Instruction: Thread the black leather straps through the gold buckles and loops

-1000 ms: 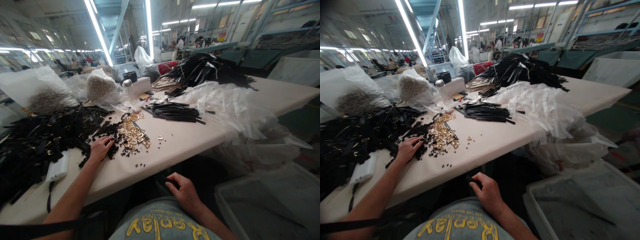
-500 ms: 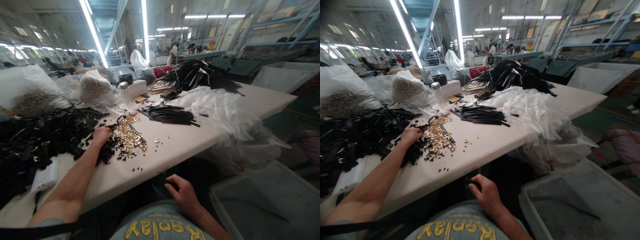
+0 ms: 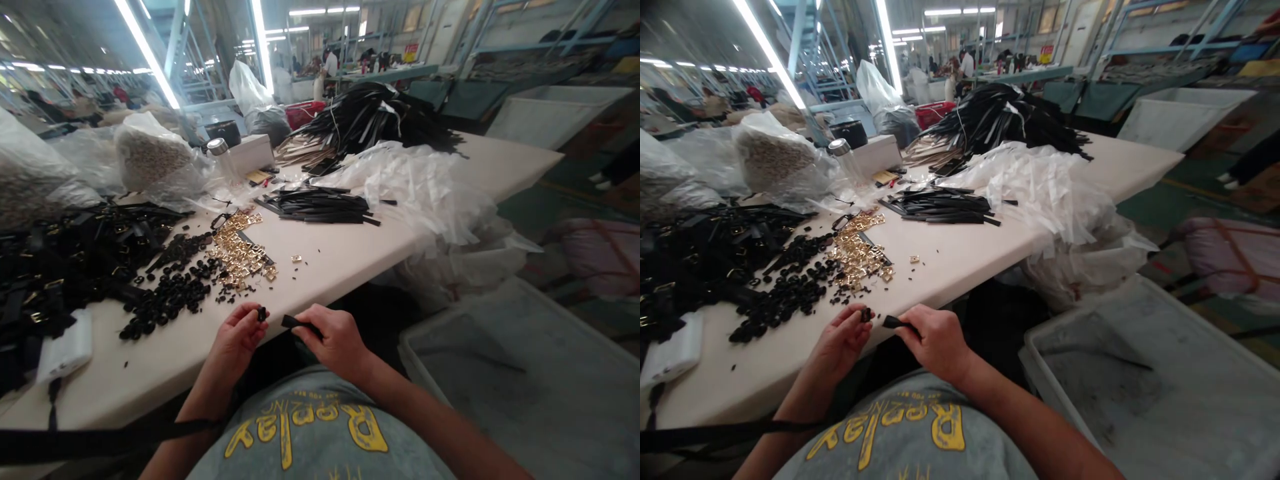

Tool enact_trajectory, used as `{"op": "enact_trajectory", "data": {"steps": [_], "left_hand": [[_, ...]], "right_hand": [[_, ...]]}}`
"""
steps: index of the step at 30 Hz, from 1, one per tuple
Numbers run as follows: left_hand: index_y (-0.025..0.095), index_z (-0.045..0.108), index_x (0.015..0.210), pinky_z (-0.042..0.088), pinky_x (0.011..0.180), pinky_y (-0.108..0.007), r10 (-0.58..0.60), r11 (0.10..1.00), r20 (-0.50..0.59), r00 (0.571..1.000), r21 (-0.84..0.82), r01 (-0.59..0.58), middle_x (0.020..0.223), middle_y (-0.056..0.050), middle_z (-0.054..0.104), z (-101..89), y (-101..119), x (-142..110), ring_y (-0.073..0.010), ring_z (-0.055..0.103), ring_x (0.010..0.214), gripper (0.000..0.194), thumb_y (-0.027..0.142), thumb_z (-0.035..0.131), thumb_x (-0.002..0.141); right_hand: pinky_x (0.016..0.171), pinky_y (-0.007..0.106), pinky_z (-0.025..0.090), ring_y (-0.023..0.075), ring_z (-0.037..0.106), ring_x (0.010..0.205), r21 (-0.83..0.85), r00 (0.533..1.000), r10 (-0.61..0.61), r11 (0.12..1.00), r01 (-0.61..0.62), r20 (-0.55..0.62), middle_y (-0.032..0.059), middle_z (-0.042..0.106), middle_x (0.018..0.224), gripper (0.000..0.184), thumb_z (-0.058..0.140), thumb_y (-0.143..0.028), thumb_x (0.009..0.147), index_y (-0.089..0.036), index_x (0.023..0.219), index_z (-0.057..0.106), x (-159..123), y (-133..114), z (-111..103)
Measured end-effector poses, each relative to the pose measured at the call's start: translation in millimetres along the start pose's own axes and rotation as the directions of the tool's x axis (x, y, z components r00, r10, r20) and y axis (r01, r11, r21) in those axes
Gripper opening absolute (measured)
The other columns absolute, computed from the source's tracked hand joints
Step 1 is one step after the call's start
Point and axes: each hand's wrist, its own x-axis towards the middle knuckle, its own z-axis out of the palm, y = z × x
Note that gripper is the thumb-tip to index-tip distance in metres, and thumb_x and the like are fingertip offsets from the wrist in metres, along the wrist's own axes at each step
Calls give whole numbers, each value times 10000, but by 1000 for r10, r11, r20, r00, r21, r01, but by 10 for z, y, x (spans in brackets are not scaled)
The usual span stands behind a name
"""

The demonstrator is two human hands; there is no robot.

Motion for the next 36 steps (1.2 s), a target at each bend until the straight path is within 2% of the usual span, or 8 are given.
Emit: {"op": "enact_trajectory", "data": {"steps": [3,13,18,20,22,26,31,36], "left_hand": [[161,697,941,550,526,-127,-58,998,48,997,-14,59,725,-9,738,114,-41,-92,-86,676,553,437,217,894,556],[169,703,877,548,552,-125,-85,996,94,992,9,85,740,4,720,212,-135,-178,-75,673,576,309,209,863,615],[158,718,869,527,590,-161,-16,958,210,978,283,-45,707,-11,720,140,-157,-179,-91,644,601,290,298,847,650],[156,720,868,519,611,-186,18,915,267,963,384,-124,693,-11,716,110,-159,-186,-102,626,612,275,299,835,663],[166,713,866,512,629,-206,43,897,282,958,411,-162,720,-6,717,100,-167,-192,-107,614,624,268,305,827,666],[182,671,845,488,631,-218,42,910,289,956,384,-156,700,15,690,142,-234,-189,-114,601,637,255,306,814,674],[169,662,749,426,536,-202,26,880,304,952,446,-166,597,32,613,208,-314,-170,-97,522,539,239,318,820,648],[172,713,802,459,567,-228,18,886,300,954,437,-154,614,2,649,204,-234,-168,-123,558,562,207,332,786,694]], "right_hand": [[617,226,393,126,614,654,-35,998,-58,998,58,-12,22,688,768,139,570,-272,924,-177,894,667,52,-68,37],[601,235,360,128,601,648,-213,994,-106,972,102,-4,20,655,737,204,506,-289,968,-170,867,637,-61,-20,40],[558,249,337,133,592,617,-311,977,-175,928,206,126,22,638,710,269,471,-302,983,-180,790,613,-113,15,34],[571,243,363,139,620,645,-258,979,-130,952,167,154,27,674,760,228,494,-304,972,-181,826,620,-139,22,49],[610,234,403,147,654,697,-145,987,-41,987,64,154,30,713,844,176,519,-313,957,-181,1006,625,-163,15,65],[638,246,440,158,657,679,28,984,117,992,-121,135,31,716,837,420,441,-323,981,-140,1360,440,-179,-10,95],[654,266,453,172,650,690,77,967,186,976,-202,173,44,703,839,468,411,-354,983,-121,1389,423,-156,-9,122],[681,252,454,171,669,749,81,940,244,960,-270,239,40,729,877,350,498,-395,959,-193,1228,593,-154,14,136]]}}
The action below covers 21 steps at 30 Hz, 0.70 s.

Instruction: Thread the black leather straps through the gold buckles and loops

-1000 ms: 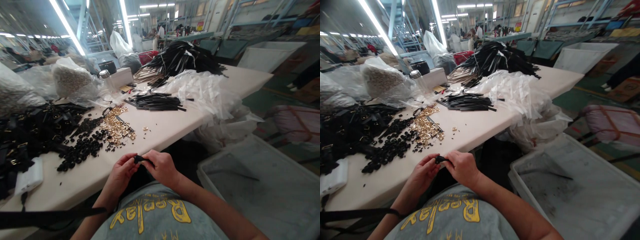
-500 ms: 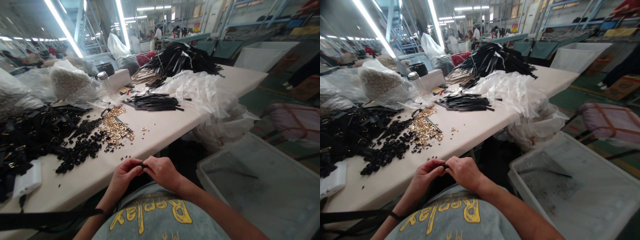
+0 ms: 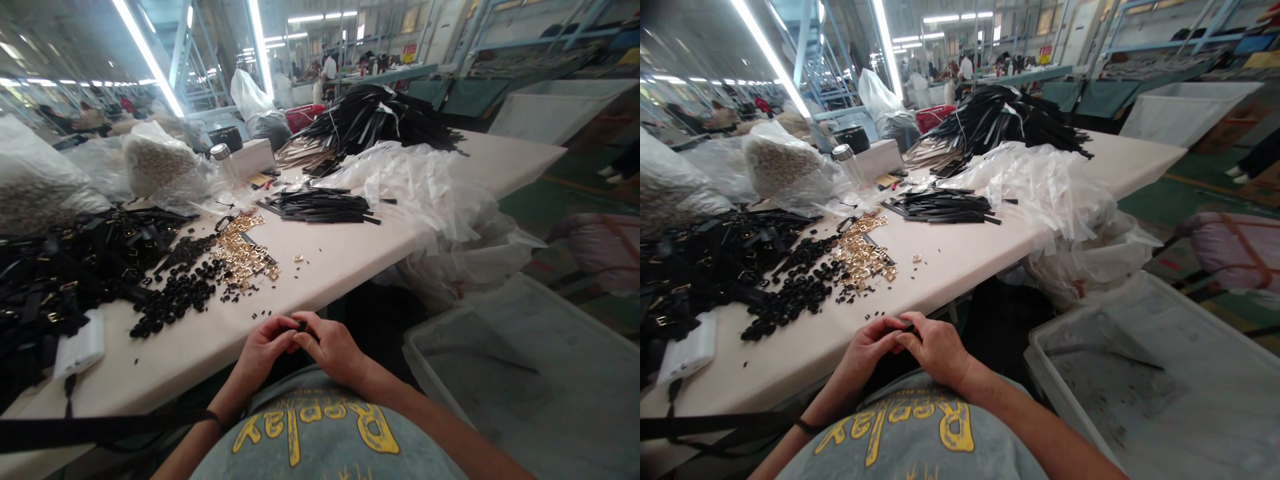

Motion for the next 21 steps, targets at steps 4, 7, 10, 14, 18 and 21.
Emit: {"op": "enact_trajectory", "data": {"steps": [4,7,10,14,18,21], "left_hand": [[171,723,764,474,572,-233,11,1000,-7,1000,22,-10,584,-3,654,-90,63,39,-128,576,555,200,322,806,663],[176,724,755,488,572,-238,3,998,-13,1000,63,-2,594,-4,667,-177,112,133,-134,597,556,217,329,823,636],[179,727,763,495,586,-243,48,988,11,999,144,-49,608,-6,671,-269,178,336,-138,603,566,208,343,802,659],[192,728,825,482,600,-244,280,889,-11,960,382,-255,693,-18,682,-343,297,809,-148,618,627,183,342,740,722],[214,743,928,489,706,-296,472,557,112,874,731,-394,892,-54,693,-271,428,1316,-175,635,708,208,351,680,785],[228,757,949,468,833,-341,455,393,199,868,830,-397,981,-78,701,-161,466,1581,-230,654,846,204,303,685,773]], "right_hand": [[617,232,403,155,644,695,-92,1000,-20,996,21,10,32,717,792,226,523,-354,946,-191,919,677,0,41,7],[586,230,366,142,596,634,-140,1000,3,990,-5,-15,20,678,713,196,545,-311,923,-182,822,652,-2,75,-20],[592,228,363,130,565,625,-103,998,25,994,-31,-60,6,649,703,165,544,-257,908,-182,789,630,-17,118,-56],[601,221,377,123,557,627,-34,994,47,998,-51,-103,-8,639,713,107,539,-186,881,-186,830,634,-54,177,-61],[620,219,400,127,585,651,4,994,45,999,-45,-100,-9,661,732,109,548,-170,869,-191,864,655,-88,200,-35],[629,222,411,129,595,651,0,994,42,999,-42,-104,-1,675,746,116,556,-166,866,-185,881,670,-110,197,-38]]}}
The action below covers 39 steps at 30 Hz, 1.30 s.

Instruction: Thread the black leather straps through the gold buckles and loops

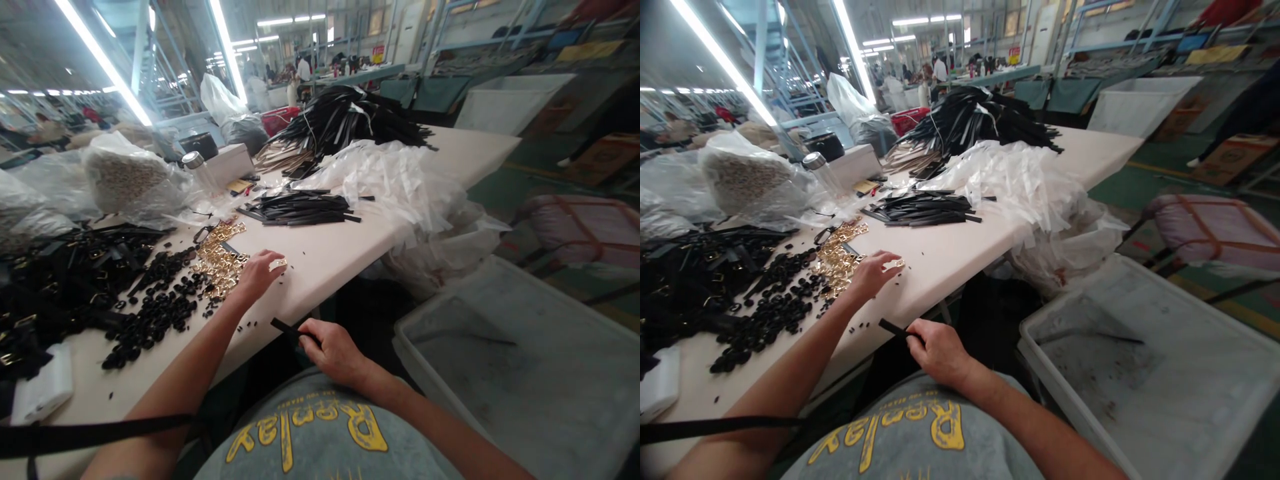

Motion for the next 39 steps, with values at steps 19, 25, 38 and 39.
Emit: {"op": "enact_trajectory", "data": {"steps": [19,25,38,39], "left_hand": [[144,757,920,521,616,-270,-266,812,53,963,-526,253,717,-57,730,-218,283,-337,-163,654,632,337,421,715,732],[174,783,865,506,605,-247,-204,690,192,960,-667,280,651,-40,713,-334,617,-762,-141,620,590,223,339,771,715],[166,774,840,406,533,-207,-295,486,281,913,-779,397,620,3,620,-186,519,-903,-91,518,537,218,341,765,710],[164,774,848,402,528,-206,-297,489,291,909,-772,407,623,4,619,-189,507,-914,-90,517,535,227,346,765,712]], "right_hand": [[535,200,480,81,601,525,401,968,185,910,-103,-170,2,678,830,193,497,-215,889,-182,1019,636,46,200,-69],[516,190,469,68,573,501,539,960,221,837,-97,-170,-5,669,771,221,517,-289,887,-172,1024,645,106,218,-56],[533,199,484,70,561,519,626,990,142,772,-107,-6,4,666,755,218,583,-334,865,-157,939,686,7,74,-39],[534,198,483,70,559,520,626,990,140,772,-108,-1,3,666,754,217,583,-334,866,-157,934,687,6,75,-37]]}}
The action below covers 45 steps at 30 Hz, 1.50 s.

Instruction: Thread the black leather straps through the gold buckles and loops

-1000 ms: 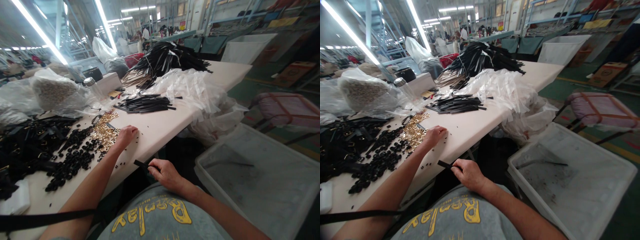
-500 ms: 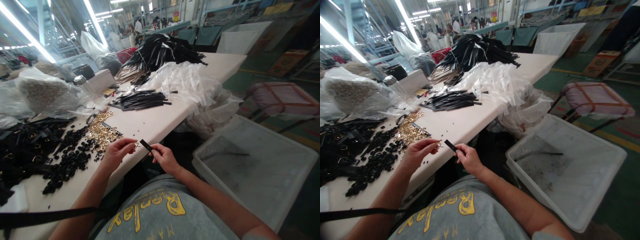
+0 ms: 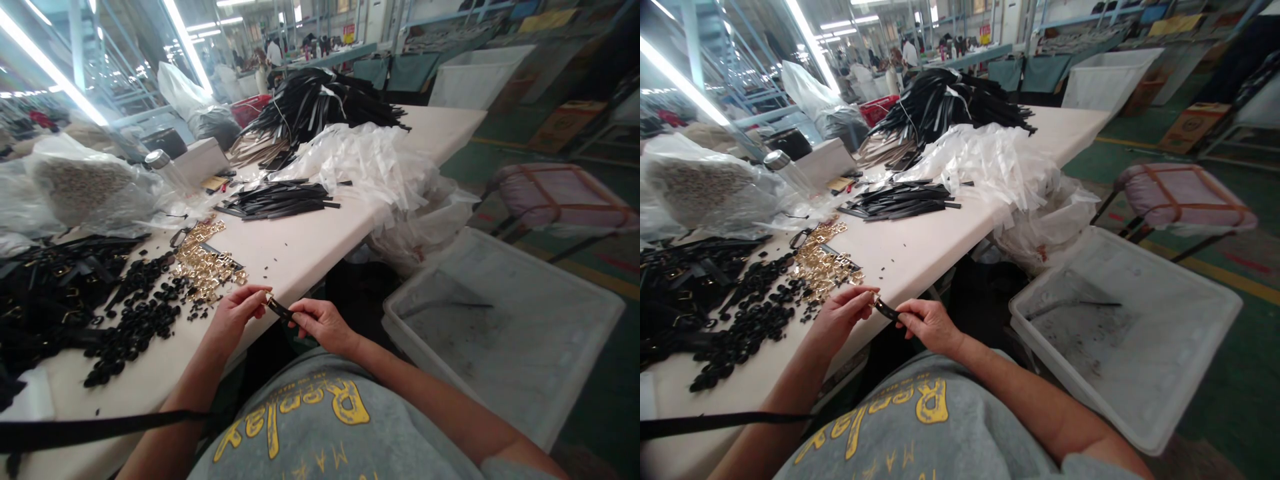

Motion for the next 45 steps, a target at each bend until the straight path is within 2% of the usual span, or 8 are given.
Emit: {"op": "enact_trajectory", "data": {"steps": [7,12,17,26,34,39,42,45], "left_hand": [[146,777,853,410,515,-194,-57,998,-4,998,-15,56,602,10,614,-35,-46,-49,-82,513,526,283,373,793,684],[133,776,836,464,525,-164,-216,946,35,976,-242,218,645,3,648,41,-133,-56,-67,555,538,336,346,864,592],[127,772,890,517,561,-152,-247,891,32,969,-386,240,732,-23,702,114,-186,-51,-72,613,590,374,351,869,607],[152,759,980,495,612,-166,-136,970,29,990,-202,139,748,-17,721,192,-384,-135,-80,601,620,359,266,851,652],[176,697,901,447,515,-145,-183,926,56,982,-326,191,670,41,631,197,-380,-143,-42,521,511,317,253,856,637],[158,637,792,405,459,-125,-228,890,127,965,-374,260,611,52,563,226,-373,-163,-28,471,467,264,250,844,657],[149,638,819,365,431,-109,-275,846,181,944,-420,327,631,47,562,221,-392,-180,-13,440,456,300,246,857,638],[148,634,840,314,405,-97,-294,820,224,929,-441,365,611,61,528,212,-414,-201,3,386,431,314,254,857,644]], "right_hand": [[525,180,465,64,559,519,-23,1000,-6,1000,6,8,5,668,750,198,572,-306,865,-153,919,686,18,63,12],[523,181,465,64,563,509,-27,1000,8,1000,-8,-1,0,665,745,168,558,-280,860,-158,898,668,21,84,36],[490,172,437,63,558,483,-51,997,14,999,-18,-76,-4,663,722,142,535,-227,856,-153,896,649,29,58,51],[481,169,445,67,562,501,-120,996,-27,993,16,-86,-16,625,720,117,535,-215,866,-156,847,635,33,44,96],[520,165,429,67,573,534,-350,995,5,936,29,96,-12,652,743,174,496,-234,926,-167,902,655,-1,-38,40],[502,163,417,64,553,505,-347,989,-23,935,74,149,-13,631,722,200,510,-277,941,-155,847,638,-14,-56,18],[512,167,411,70,549,521,-340,970,-93,925,168,225,-15,612,720,181,526,-274,935,-153,838,620,-27,-53,-2],[577,196,397,99,541,598,-459,940,-241,825,329,241,-3,600,703,209,555,-289,928,-152,779,607,-39,-48,-10]]}}
